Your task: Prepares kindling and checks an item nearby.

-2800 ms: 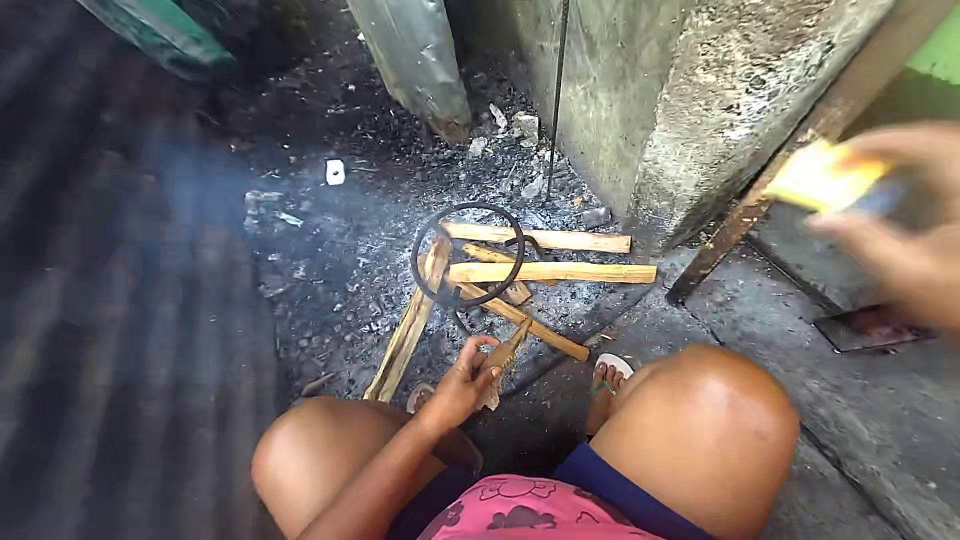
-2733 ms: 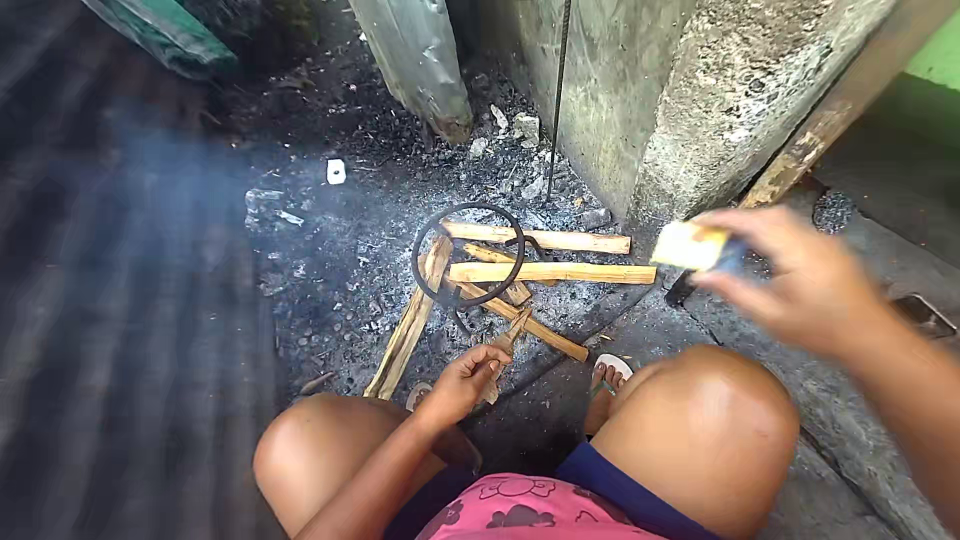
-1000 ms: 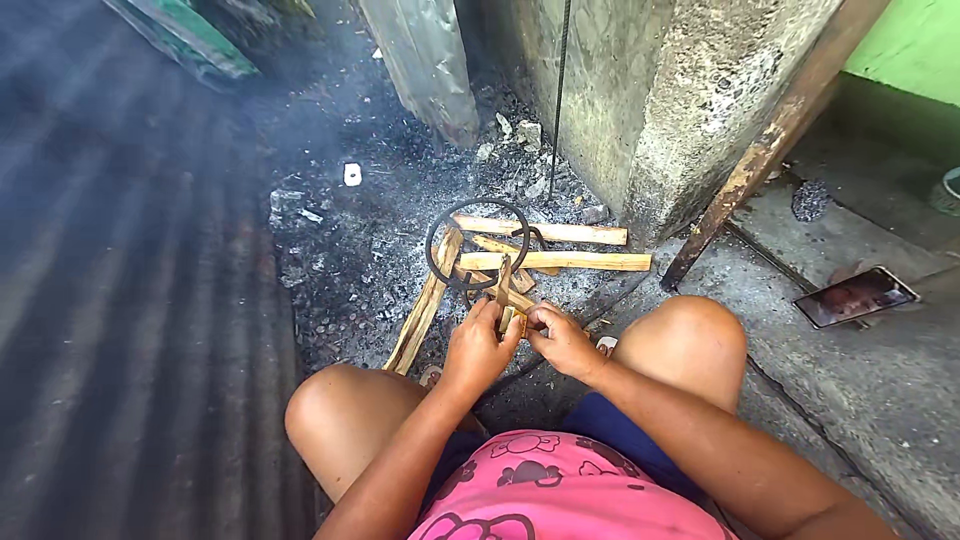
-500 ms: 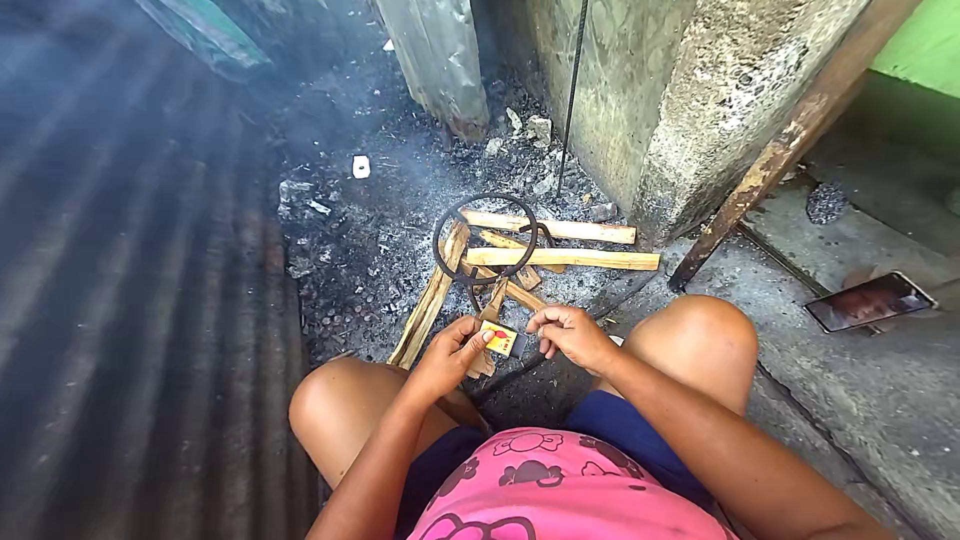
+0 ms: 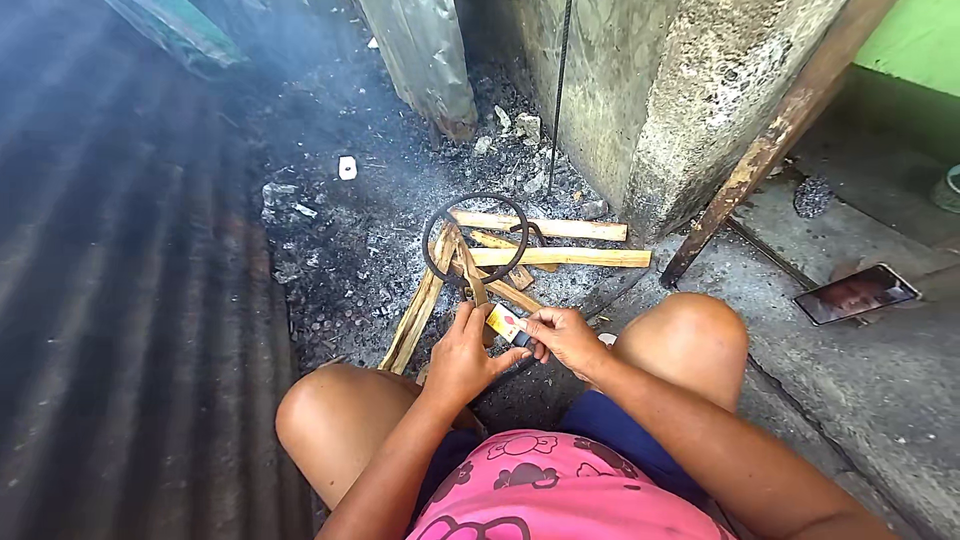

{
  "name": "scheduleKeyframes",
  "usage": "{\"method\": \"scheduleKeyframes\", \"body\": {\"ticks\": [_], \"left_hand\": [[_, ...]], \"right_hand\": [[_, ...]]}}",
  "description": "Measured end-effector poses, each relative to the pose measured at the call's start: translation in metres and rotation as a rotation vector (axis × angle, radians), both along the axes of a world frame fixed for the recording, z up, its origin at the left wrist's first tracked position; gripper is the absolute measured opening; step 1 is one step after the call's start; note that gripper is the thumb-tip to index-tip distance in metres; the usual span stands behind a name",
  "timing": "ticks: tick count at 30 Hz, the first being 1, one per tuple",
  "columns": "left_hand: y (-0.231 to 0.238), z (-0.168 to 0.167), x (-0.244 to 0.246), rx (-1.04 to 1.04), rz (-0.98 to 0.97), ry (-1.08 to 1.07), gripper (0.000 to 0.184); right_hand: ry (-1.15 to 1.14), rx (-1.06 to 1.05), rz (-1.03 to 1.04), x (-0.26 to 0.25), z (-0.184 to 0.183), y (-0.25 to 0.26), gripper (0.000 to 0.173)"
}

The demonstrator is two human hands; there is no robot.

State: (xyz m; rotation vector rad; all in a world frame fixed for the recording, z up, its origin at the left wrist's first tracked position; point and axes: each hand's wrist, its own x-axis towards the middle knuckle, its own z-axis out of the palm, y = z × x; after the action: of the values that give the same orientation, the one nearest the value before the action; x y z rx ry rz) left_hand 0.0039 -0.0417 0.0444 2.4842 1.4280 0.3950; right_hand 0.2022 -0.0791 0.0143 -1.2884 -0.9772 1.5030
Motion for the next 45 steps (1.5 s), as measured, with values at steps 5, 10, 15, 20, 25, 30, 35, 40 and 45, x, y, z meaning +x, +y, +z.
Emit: {"method": "scheduleKeyframes", "body": {"ticks": [5, 10, 15, 20, 25, 30, 35, 40, 45], "left_hand": [[0.005, 0.0, -0.006, -0.185, 0.023, -0.143, 0.076], [0.006, -0.007, -0.02, -0.471, -0.012, -0.603, 0.039], [-0.002, -0.011, -0.021, -0.809, -0.081, -0.79, 0.039], [-0.006, -0.023, -0.025, -0.914, -0.163, -0.835, 0.044], [-0.009, -0.025, -0.024, -0.986, -0.194, -0.921, 0.046], [-0.009, -0.025, -0.025, -0.966, -0.231, -0.944, 0.043], [-0.011, -0.019, -0.03, -0.936, -0.26, -0.986, 0.038], [-0.012, -0.012, -0.043, -0.887, -0.308, -0.987, 0.045], [-0.008, -0.011, -0.06, -0.868, -0.376, -1.053, 0.046]], "right_hand": [[-0.01, 0.062, -0.026, 0.007, 0.002, 0.0, 0.031], [-0.032, 0.211, -0.062, 0.014, 0.003, 0.0, 0.03], [-0.093, 0.435, -0.083, 0.011, -0.002, -0.003, 0.03], [-0.086, 0.598, -0.185, 0.01, -0.001, -0.006, 0.019], [-0.239, 0.806, -0.156, 0.004, -0.006, -0.007, 0.014], [-0.416, 1.01, -0.198, 0.007, 0.019, -0.017, 0.012], [-0.618, 1.265, -0.133, -0.005, 0.032, -0.034, 0.014], [-0.67, 1.073, -0.262, 0.013, 0.016, -0.011, 0.012], [-0.201, 0.741, -0.373, 0.033, 0.017, 0.0, 0.014]]}}
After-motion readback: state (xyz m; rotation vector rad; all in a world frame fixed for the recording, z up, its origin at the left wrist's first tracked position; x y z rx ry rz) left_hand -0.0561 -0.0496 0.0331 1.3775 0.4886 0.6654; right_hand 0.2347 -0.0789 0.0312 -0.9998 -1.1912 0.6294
